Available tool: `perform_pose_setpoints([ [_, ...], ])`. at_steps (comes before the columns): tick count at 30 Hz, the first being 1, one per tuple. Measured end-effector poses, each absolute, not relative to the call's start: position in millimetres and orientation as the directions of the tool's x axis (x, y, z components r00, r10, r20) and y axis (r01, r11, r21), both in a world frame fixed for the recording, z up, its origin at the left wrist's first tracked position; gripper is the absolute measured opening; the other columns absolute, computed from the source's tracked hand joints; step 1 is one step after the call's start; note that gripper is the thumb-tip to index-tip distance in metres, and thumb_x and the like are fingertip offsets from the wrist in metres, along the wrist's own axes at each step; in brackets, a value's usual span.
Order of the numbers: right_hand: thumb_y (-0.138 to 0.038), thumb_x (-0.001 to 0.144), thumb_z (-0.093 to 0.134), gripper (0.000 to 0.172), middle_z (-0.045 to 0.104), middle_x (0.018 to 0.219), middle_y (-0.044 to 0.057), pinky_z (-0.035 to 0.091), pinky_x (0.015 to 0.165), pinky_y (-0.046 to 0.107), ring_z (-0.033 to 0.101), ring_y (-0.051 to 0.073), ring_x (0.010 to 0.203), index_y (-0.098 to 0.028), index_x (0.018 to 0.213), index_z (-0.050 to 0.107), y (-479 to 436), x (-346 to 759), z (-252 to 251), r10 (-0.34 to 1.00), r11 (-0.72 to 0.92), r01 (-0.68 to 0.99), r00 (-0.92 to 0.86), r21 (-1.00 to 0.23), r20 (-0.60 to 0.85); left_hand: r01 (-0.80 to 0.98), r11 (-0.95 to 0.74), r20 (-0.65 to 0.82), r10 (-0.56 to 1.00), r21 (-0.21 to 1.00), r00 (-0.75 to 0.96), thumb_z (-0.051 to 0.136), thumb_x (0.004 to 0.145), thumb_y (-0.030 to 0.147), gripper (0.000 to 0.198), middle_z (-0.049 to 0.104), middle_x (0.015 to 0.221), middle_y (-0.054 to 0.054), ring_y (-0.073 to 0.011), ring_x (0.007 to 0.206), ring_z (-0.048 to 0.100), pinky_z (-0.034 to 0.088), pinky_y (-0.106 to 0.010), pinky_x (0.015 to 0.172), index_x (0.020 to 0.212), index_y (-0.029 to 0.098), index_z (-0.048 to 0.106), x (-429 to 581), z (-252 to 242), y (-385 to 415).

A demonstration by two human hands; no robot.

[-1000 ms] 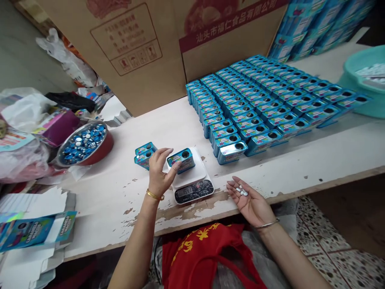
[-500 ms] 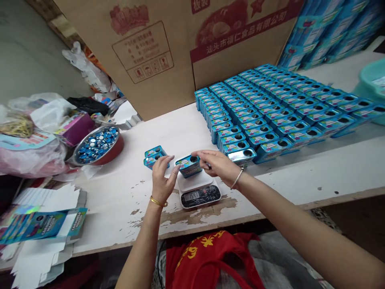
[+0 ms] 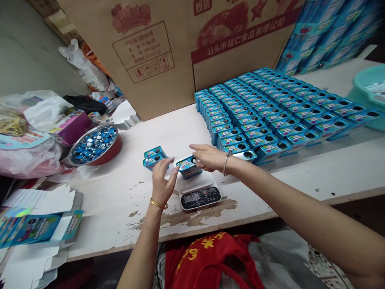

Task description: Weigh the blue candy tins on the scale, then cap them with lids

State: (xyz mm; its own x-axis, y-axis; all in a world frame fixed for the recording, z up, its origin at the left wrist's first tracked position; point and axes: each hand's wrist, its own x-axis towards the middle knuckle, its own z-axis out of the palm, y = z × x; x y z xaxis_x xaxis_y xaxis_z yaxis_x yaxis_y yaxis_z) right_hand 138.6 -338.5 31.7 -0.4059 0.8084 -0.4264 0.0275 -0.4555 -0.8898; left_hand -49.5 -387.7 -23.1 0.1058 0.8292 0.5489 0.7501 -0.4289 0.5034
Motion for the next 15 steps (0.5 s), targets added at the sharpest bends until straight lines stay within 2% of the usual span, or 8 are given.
perform_pose_setpoints([
  [3,-0.011,0.084,0.043,0.059,0.030,0.033,-0.012,0.011,0.031,0.016,0.018,0.007,0.027,-0.006,0.141,0.030,-336.7,138.3,34.5,0.813,-0.447,0.028,-0.403,-0.894,-0.420,0.747,-0.435,0.550,0.827,0.502,0.112,0.054,0.087,0.031,0.024,0.064,0.101,-0.007,-0.0197,0.101,0.057,0.044,-0.039,0.091,0.107,0.019,0.058,-48.4,-21.6,-387.7],
  [5,-0.015,0.085,0.044,0.052,0.032,0.036,-0.012,0.012,0.032,0.015,0.020,0.006,0.028,-0.009,0.135,0.037,-340.8,141.1,33.8,0.813,-0.442,-0.028,-0.435,-0.896,-0.387,0.744,-0.450,0.540,0.830,0.495,0.143,0.057,0.085,0.035,0.031,0.062,0.107,-0.008,-0.0211,0.106,0.055,0.043,-0.040,0.093,0.112,0.020,0.056,-47.6,-20.2,-386.5],
  [7,-0.022,0.085,0.048,0.037,0.036,0.040,-0.012,0.013,0.034,0.015,0.020,0.004,0.030,-0.014,0.121,0.047,-352.2,146.2,28.7,0.789,-0.456,-0.137,-0.519,-0.879,-0.329,0.744,-0.474,0.509,0.835,0.470,0.210,0.063,0.080,0.040,0.048,0.058,0.117,-0.010,-0.0240,0.113,0.051,0.041,-0.042,0.096,0.122,0.021,0.051,-46.5,-19.1,-383.4],
  [9,-0.031,0.084,0.053,0.024,0.038,0.044,-0.011,0.012,0.036,0.015,0.020,0.003,0.033,-0.017,0.103,0.052,-370.5,153.7,17.0,0.735,-0.510,-0.236,-0.618,-0.827,-0.277,0.741,-0.513,0.482,0.827,0.433,0.290,0.063,0.080,0.040,0.054,0.057,0.119,-0.010,-0.0249,0.113,0.051,0.042,-0.042,0.095,0.127,0.022,0.047,-44.2,-18.0,-378.5],
  [12,-0.043,0.079,0.060,0.030,0.039,0.048,-0.010,0.009,0.036,0.017,0.020,0.001,0.034,-0.015,0.086,0.055,-404.4,170.5,-12.7,0.661,-0.617,-0.254,-0.681,-0.745,-0.315,0.712,-0.580,0.490,0.789,0.396,0.370,0.059,0.083,0.034,0.038,0.061,0.105,-0.007,-0.0217,0.098,0.057,0.046,-0.036,0.084,0.119,0.023,0.053,-34.5,-13.4,-372.9],
  [15,-0.050,0.076,0.063,0.038,0.038,0.048,-0.011,0.006,0.037,0.020,0.017,0.000,0.034,-0.014,0.080,0.054,-434.7,194.0,-45.1,0.675,-0.667,-0.280,-0.619,-0.691,-0.401,0.654,-0.643,0.502,0.750,0.398,0.431,0.060,0.083,0.030,0.033,0.061,0.098,-0.006,-0.0199,0.089,0.058,0.048,-0.033,0.077,0.115,0.023,0.055,-10.2,-3.2,-376.9],
])
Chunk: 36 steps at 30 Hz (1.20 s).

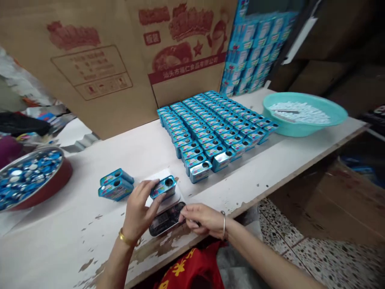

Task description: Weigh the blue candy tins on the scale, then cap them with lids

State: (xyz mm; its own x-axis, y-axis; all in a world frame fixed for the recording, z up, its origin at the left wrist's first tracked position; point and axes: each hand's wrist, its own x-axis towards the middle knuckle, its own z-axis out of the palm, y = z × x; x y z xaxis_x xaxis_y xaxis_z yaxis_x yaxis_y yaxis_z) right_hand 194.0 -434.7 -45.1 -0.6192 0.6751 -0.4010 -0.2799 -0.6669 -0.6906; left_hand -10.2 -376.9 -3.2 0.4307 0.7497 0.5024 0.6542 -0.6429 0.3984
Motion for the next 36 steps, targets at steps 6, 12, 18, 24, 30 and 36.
perform_pose_setpoints([
  [6,-0.051,0.072,0.063,0.038,0.036,0.045,-0.011,0.004,0.037,0.023,0.016,0.001,0.031,-0.015,0.079,0.053,-464.0,228.6,-70.2,0.724,-0.677,-0.324,-0.459,-0.661,-0.516,0.452,-0.768,0.509,0.640,0.455,0.575,0.052,0.088,0.028,0.044,0.060,0.107,-0.010,-0.0208,0.096,0.057,0.048,-0.034,0.079,0.130,0.024,0.042,94.5,1.6,-386.2],
  [12,-0.052,0.070,0.064,0.038,0.034,0.042,-0.012,0.005,0.037,0.023,0.015,0.001,0.030,-0.018,0.074,0.047,-462.9,234.9,-69.4,0.759,-0.644,-0.360,-0.409,-0.675,-0.506,0.553,-0.795,0.506,0.594,0.249,0.626,0.052,0.087,0.035,0.033,0.062,0.098,-0.010,-0.0245,0.090,0.055,0.040,-0.043,0.078,0.116,0.020,0.054,199.3,-34.9,-354.6],
  [18,-0.062,0.069,0.064,0.047,0.035,0.048,-0.011,0.007,0.037,0.021,0.016,0.000,0.031,-0.019,0.075,0.045,-482.8,240.0,-81.7,0.760,-0.634,-0.344,-0.440,-0.692,-0.478,0.652,-0.740,0.511,0.630,0.166,0.585,0.057,0.083,0.043,0.037,0.056,0.118,-0.010,-0.0256,0.105,0.050,0.038,-0.041,0.082,0.116,0.026,0.055,178.1,-34.3,-361.6],
  [24,-0.062,0.066,0.067,0.051,0.037,0.051,-0.010,0.004,0.039,0.021,0.016,-0.001,0.033,-0.017,0.085,0.053,-487.0,238.7,-84.6,0.663,-0.737,-0.319,-0.514,-0.596,-0.544,0.898,-0.376,0.669,0.730,0.227,0.137,0.056,0.084,0.042,0.033,0.056,0.114,-0.012,-0.0249,0.110,0.049,0.036,-0.042,0.093,0.108,0.020,0.054,10.3,-5.0,-366.3],
  [30,-0.053,0.070,0.070,0.042,0.041,0.054,-0.008,0.009,0.039,0.019,0.022,-0.001,0.035,-0.015,0.079,0.056,-475.8,211.7,-70.9,0.725,-0.687,-0.459,-0.487,-0.563,-0.488,0.986,-0.118,0.442,0.883,-0.114,0.157,0.057,0.083,0.041,0.030,0.052,0.123,-0.015,-0.0330,0.114,0.045,0.032,-0.047,0.091,0.104,0.021,0.062,-116.2,-22.0,-368.3],
  [36,-0.035,0.058,0.081,0.038,0.057,0.070,-0.001,0.031,0.047,0.018,0.056,0.008,0.059,-0.014,0.081,0.060,-467.5,193.8,-62.4,0.766,-0.633,-0.632,-0.427,-0.447,-0.481,0.922,-0.289,0.323,0.873,-0.259,0.365,0.045,0.088,0.027,0.019,0.057,0.120,-0.011,-0.0297,0.109,0.052,0.034,-0.047,0.092,0.094,0.021,0.061,-123.2,-8.2,-358.0],
])
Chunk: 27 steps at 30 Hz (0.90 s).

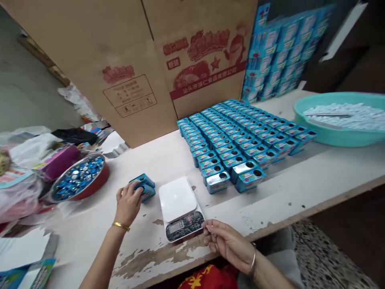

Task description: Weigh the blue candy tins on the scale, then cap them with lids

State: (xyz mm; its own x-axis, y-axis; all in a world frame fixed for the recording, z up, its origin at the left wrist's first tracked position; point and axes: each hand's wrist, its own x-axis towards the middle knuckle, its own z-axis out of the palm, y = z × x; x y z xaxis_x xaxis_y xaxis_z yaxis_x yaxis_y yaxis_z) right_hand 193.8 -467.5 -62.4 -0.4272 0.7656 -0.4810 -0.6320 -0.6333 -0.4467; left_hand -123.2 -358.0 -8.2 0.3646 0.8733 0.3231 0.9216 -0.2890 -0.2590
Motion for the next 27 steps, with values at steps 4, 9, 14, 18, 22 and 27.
perform_pose_setpoints([
  [4,-0.029,0.054,0.083,0.040,0.060,0.074,0.000,0.037,0.053,0.018,0.059,0.010,0.064,-0.014,0.083,0.060,-473.3,196.3,-63.6,0.789,-0.596,-0.647,-0.366,-0.475,-0.493,0.898,-0.410,0.315,0.841,-0.161,0.440,0.039,0.090,0.031,0.021,0.059,0.111,-0.011,-0.0237,0.090,0.058,0.044,-0.037,0.076,0.093,0.019,0.057,-100.7,28.8,-359.9],
  [9,-0.039,0.054,0.083,0.045,0.059,0.067,-0.001,0.034,0.046,0.019,0.058,0.010,0.054,-0.013,0.082,0.058,-474.6,197.8,-70.9,0.816,-0.571,-0.612,-0.350,-0.548,-0.460,0.800,-0.600,0.255,0.771,-0.014,0.583,0.040,0.090,0.037,0.021,0.061,0.101,-0.006,-0.0210,0.083,0.058,0.045,-0.033,0.070,0.093,0.022,0.054,-47.4,49.7,-359.9],
  [14,-0.027,0.053,0.082,0.041,0.061,0.069,0.000,0.033,0.047,0.017,0.057,0.008,0.058,-0.012,0.085,0.060,-473.1,201.1,-67.2,0.810,-0.562,-0.645,-0.303,-0.517,-0.502,0.763,-0.639,0.170,0.766,0.093,0.620,0.046,0.088,0.036,0.019,0.063,0.091,-0.005,-0.0206,0.079,0.060,0.047,-0.033,0.068,0.095,0.020,0.054,-11.4,34.4,-347.6],
  [18,-0.019,0.052,0.082,0.037,0.065,0.076,0.002,0.043,0.058,0.018,0.062,0.011,0.070,-0.012,0.082,0.062,-482.0,206.7,-60.1,0.783,-0.602,-0.635,-0.347,-0.485,-0.517,0.770,-0.625,0.204,0.776,0.127,0.596,0.053,0.085,0.042,0.035,0.063,0.104,-0.008,-0.0226,0.092,0.061,0.049,-0.036,0.078,0.111,0.019,0.052,-13.1,31.8,-346.9],
  [22,-0.024,0.056,0.084,0.039,0.069,0.079,0.006,0.047,0.067,0.019,0.064,0.012,0.076,-0.013,0.088,0.064,-490.6,210.5,-65.0,0.747,-0.647,-0.566,-0.335,-0.511,-0.575,0.784,-0.571,0.370,0.802,0.244,0.469,0.058,0.083,0.042,0.040,0.061,0.112,-0.010,-0.0233,0.104,0.058,0.047,-0.038,0.089,0.115,0.019,0.052,-34.8,36.0,-361.1],
  [27,-0.035,0.062,0.082,0.034,0.068,0.081,0.003,0.044,0.057,0.016,0.057,0.007,0.064,-0.015,0.084,0.065,-494.4,208.5,-72.0,0.708,-0.701,-0.482,-0.388,-0.525,-0.590,0.781,-0.378,0.440,0.886,0.497,0.148,0.056,0.085,0.033,0.022,0.066,0.095,-0.005,-0.0156,0.086,0.062,0.051,-0.030,0.079,0.101,0.018,0.059,-71.6,17.2,-392.8],
])
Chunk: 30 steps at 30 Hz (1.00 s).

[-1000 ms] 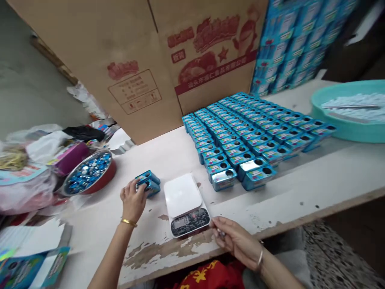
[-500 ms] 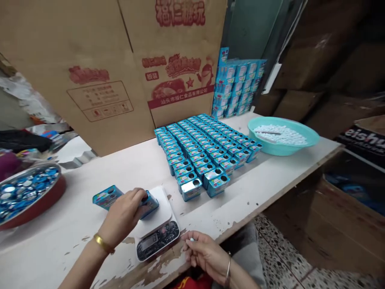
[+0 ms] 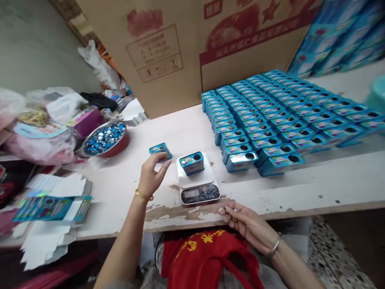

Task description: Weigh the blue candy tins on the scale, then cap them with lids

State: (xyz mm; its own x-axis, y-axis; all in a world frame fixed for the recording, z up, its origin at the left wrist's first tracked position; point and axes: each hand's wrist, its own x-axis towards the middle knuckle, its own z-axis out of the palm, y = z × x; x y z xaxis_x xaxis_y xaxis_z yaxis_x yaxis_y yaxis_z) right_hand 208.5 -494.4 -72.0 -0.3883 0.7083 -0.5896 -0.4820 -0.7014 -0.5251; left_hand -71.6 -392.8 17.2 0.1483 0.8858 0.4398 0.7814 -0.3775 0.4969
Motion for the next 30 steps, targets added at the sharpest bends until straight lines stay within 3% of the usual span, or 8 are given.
perform_pose_setpoints([
  [5,-0.040,0.066,0.079,0.032,0.067,0.078,0.002,0.040,0.050,0.014,0.052,0.005,0.057,-0.016,0.083,0.066,-494.5,207.3,-71.0,0.726,-0.686,-0.458,-0.378,-0.565,-0.575,0.754,-0.201,0.309,0.951,0.626,-0.004,0.056,0.085,0.034,0.021,0.067,0.088,-0.004,-0.0150,0.081,0.064,0.052,-0.030,0.076,0.097,0.018,0.061,-94.9,-17.9,-423.8],
  [12,-0.034,0.060,0.083,0.038,0.068,0.081,0.006,0.049,0.064,0.019,0.063,0.013,0.074,-0.015,0.088,0.066,-490.6,202.8,-65.5,0.698,-0.711,-0.419,-0.321,-0.565,-0.640,0.727,-0.173,0.277,0.961,0.665,-0.025,0.055,0.085,0.033,0.020,0.067,0.088,-0.004,-0.0137,0.080,0.063,0.053,-0.029,0.074,0.097,0.018,0.062,-95.9,-39.8,-435.2],
  [15,-0.039,0.064,0.079,0.036,0.067,0.076,0.004,0.043,0.051,0.018,0.059,0.010,0.061,-0.015,0.087,0.063,-487.4,199.2,-58.3,0.724,-0.690,-0.364,-0.330,-0.625,-0.606,0.706,-0.212,0.303,0.953,0.676,-0.004,0.054,0.086,0.032,0.020,0.066,0.088,-0.004,-0.0134,0.080,0.062,0.052,-0.028,0.074,0.098,0.017,0.061,-89.8,-40.5,-433.0],
  [17,-0.045,0.067,0.075,0.036,0.063,0.069,0.002,0.030,0.040,0.017,0.049,0.006,0.046,-0.016,0.082,0.060,-482.4,197.1,-52.4,0.757,-0.652,-0.305,-0.325,-0.695,-0.567,0.694,-0.257,0.342,0.939,0.672,0.016,0.053,0.087,0.030,0.019,0.066,0.089,-0.005,-0.0134,0.080,0.062,0.052,-0.029,0.075,0.100,0.017,0.060,-84.0,-39.6,-431.3],
  [19,-0.049,0.069,0.072,0.038,0.060,0.064,0.000,0.018,0.037,0.019,0.039,0.003,0.039,-0.016,0.080,0.058,-474.1,195.2,-45.4,0.793,-0.599,-0.245,-0.308,-0.762,-0.525,0.700,-0.318,0.407,0.912,0.640,0.043,0.052,0.088,0.029,0.019,0.065,0.092,-0.006,-0.0144,0.085,0.061,0.051,-0.030,0.078,0.102,0.018,0.059,-77.0,-38.0,-429.8],
  [21,-0.050,0.070,0.070,0.039,0.059,0.064,0.000,0.014,0.038,0.020,0.035,0.002,0.037,-0.015,0.082,0.058,-462.1,192.7,-37.2,0.830,-0.540,-0.201,-0.287,-0.817,-0.478,0.718,-0.381,0.478,0.875,0.582,0.077,0.052,0.088,0.029,0.022,0.063,0.098,-0.007,-0.0164,0.092,0.060,0.050,-0.033,0.081,0.106,0.019,0.059,-69.4,-36.3,-428.3],
  [26,-0.053,0.072,0.066,0.040,0.055,0.059,-0.003,0.018,0.039,0.022,0.032,0.004,0.037,-0.016,0.082,0.056,-416.6,179.7,-12.2,0.902,-0.359,-0.064,-0.281,-0.931,-0.328,0.784,-0.471,0.559,0.806,0.404,0.196,0.055,0.087,0.032,0.035,0.056,0.119,-0.011,-0.0218,0.110,0.052,0.043,-0.040,0.093,0.120,0.022,0.054,-51.9,-31.5,-423.3],
  [30,-0.049,0.077,0.059,0.032,0.050,0.052,-0.004,0.025,0.043,0.023,0.037,0.008,0.043,-0.017,0.078,0.057,-373.7,166.0,3.7,0.941,-0.078,0.163,-0.313,-0.983,-0.127,0.834,-0.474,0.570,0.783,0.284,0.251,0.056,0.085,0.036,0.037,0.050,0.131,-0.011,-0.0260,0.124,0.042,0.033,-0.046,0.101,0.120,0.023,0.055,-39.7,-28.7,-416.3],
])
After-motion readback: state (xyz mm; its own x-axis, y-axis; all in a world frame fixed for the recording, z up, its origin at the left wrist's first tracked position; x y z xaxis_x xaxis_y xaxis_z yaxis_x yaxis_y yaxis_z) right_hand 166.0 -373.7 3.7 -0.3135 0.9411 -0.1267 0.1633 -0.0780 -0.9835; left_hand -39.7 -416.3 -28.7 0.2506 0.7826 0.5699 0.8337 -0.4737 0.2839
